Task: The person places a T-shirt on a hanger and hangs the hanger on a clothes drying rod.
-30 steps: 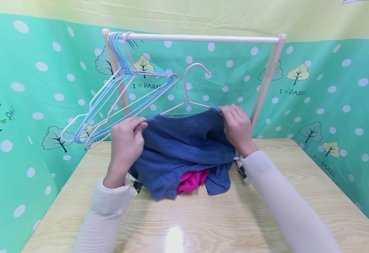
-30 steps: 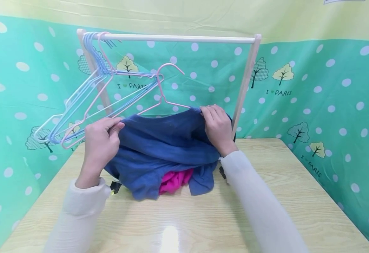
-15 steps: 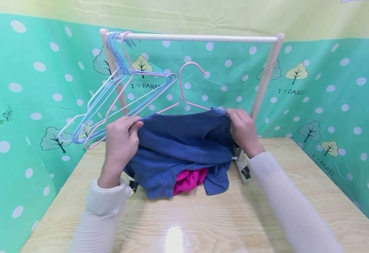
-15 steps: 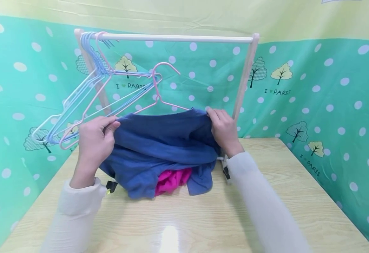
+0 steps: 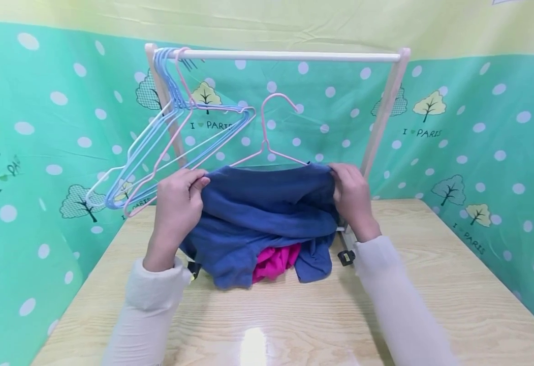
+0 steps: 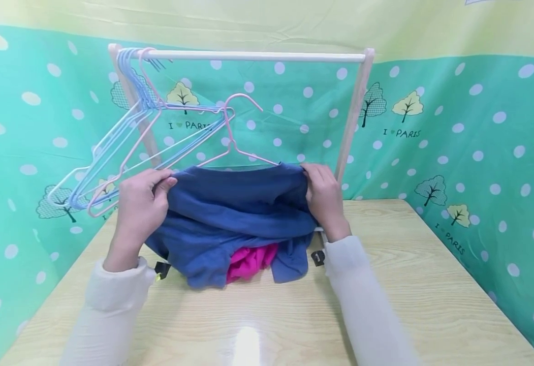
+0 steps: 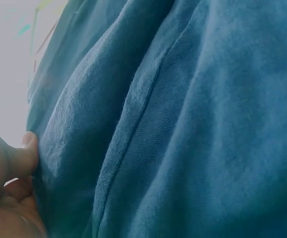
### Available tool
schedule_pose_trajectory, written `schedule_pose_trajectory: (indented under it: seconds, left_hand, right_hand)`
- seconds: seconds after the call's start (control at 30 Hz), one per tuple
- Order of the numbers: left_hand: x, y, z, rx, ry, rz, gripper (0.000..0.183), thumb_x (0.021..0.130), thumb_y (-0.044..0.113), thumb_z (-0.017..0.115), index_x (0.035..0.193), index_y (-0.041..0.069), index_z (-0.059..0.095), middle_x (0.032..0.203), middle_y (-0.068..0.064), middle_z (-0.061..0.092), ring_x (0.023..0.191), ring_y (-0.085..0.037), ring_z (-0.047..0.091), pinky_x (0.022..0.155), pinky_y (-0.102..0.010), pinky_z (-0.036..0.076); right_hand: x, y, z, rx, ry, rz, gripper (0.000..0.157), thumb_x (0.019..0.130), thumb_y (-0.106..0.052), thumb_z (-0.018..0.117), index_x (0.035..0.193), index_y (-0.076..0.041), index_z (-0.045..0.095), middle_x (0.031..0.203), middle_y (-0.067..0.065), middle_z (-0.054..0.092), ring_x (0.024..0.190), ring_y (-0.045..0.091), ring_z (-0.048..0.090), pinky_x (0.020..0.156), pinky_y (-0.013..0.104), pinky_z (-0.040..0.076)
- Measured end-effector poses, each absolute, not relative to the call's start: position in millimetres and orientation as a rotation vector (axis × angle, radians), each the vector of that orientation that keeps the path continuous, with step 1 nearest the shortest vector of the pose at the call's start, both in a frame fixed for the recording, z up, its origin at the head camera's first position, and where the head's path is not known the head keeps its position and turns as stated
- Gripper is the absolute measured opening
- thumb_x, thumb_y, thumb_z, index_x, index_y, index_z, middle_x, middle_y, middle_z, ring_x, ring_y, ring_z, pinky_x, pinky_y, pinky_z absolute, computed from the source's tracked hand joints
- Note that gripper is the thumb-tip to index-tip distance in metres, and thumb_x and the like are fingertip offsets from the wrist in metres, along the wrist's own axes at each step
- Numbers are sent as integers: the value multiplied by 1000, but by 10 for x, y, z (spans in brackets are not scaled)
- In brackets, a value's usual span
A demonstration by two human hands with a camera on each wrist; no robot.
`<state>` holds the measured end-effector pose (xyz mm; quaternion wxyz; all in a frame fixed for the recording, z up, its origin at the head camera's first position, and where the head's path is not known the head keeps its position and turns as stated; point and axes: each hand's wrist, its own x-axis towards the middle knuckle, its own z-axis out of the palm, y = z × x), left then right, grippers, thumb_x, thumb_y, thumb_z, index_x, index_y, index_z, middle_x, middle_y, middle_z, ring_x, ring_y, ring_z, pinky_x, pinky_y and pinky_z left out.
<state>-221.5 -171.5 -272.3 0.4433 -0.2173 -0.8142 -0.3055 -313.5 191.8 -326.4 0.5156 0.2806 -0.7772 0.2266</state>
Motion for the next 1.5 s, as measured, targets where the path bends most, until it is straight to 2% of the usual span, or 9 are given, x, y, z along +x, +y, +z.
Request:
schedule_pose_trajectory:
  seconds: [0.17,0.6,0.77,0.93,1.13,1.33,1.43,1.5]
  left_hand:
    - [-2217,-1718,-2739,-549,-2019,-766,14,95,1,69,97,-10,75,89,-24,73,77,-38,70,70,-48,57]
    - [-2220,-1757,-2713,-576,-2083,-771,15,98,3,66,101,-8,75,92,-22,73,79,-36,70,72,-48,56]
    - [-2203,-1795,-2688,-565,-2172,-757,15,99,6,67,104,-6,75,99,-21,73,91,-37,69,82,-50,55]
    - [-2167,-1855,-2665,-446,-2325,-738,32,99,19,71,121,-4,69,118,-24,68,115,-43,61,101,-57,46]
    - [-2100,-1933,-2606,-233,-2405,-803,58,97,29,72,143,-2,54,140,-26,57,131,-46,50,108,-62,40]
    - [-2069,-1956,-2555,-37,-2437,-967,86,96,40,72,160,5,27,147,-31,49,132,-51,49,106,-65,40]
    - [-2068,-1943,-2544,33,-2509,-1020,91,95,48,70,159,2,24,139,-34,53,124,-51,54,102,-65,43]
    - [-2080,-1928,-2553,31,-2557,-1029,86,95,49,70,153,-1,32,131,-32,57,118,-49,57,99,-63,46]
  right_hand:
    - [-3071,1895,-3292,632,-1878,598,17,102,2,58,113,10,67,108,27,69,103,44,64,94,51,52]
    - [-2932,1878,-3235,545,-1910,596,14,102,0,59,108,8,68,104,24,70,98,43,65,87,54,54]
    - [-2898,1844,-3210,495,-1929,555,14,102,-2,59,108,6,68,105,23,71,97,42,67,83,54,55]
    - [-2872,1825,-3194,433,-1942,539,14,102,-3,58,108,6,68,105,23,71,95,43,68,79,55,55]
    - [-2876,1850,-3193,336,-1927,577,17,104,-8,55,106,5,67,102,24,71,92,44,68,74,58,53]
    - [-2865,1873,-3177,236,-1893,621,21,105,-11,55,107,6,67,101,25,71,89,47,68,70,61,51]
    - [-2852,1881,-3161,177,-1868,646,25,105,-15,55,106,7,67,97,25,70,84,48,67,66,63,48]
    - [-2841,1884,-3149,150,-1852,663,29,106,-19,55,105,6,67,94,25,70,82,48,67,63,63,47]
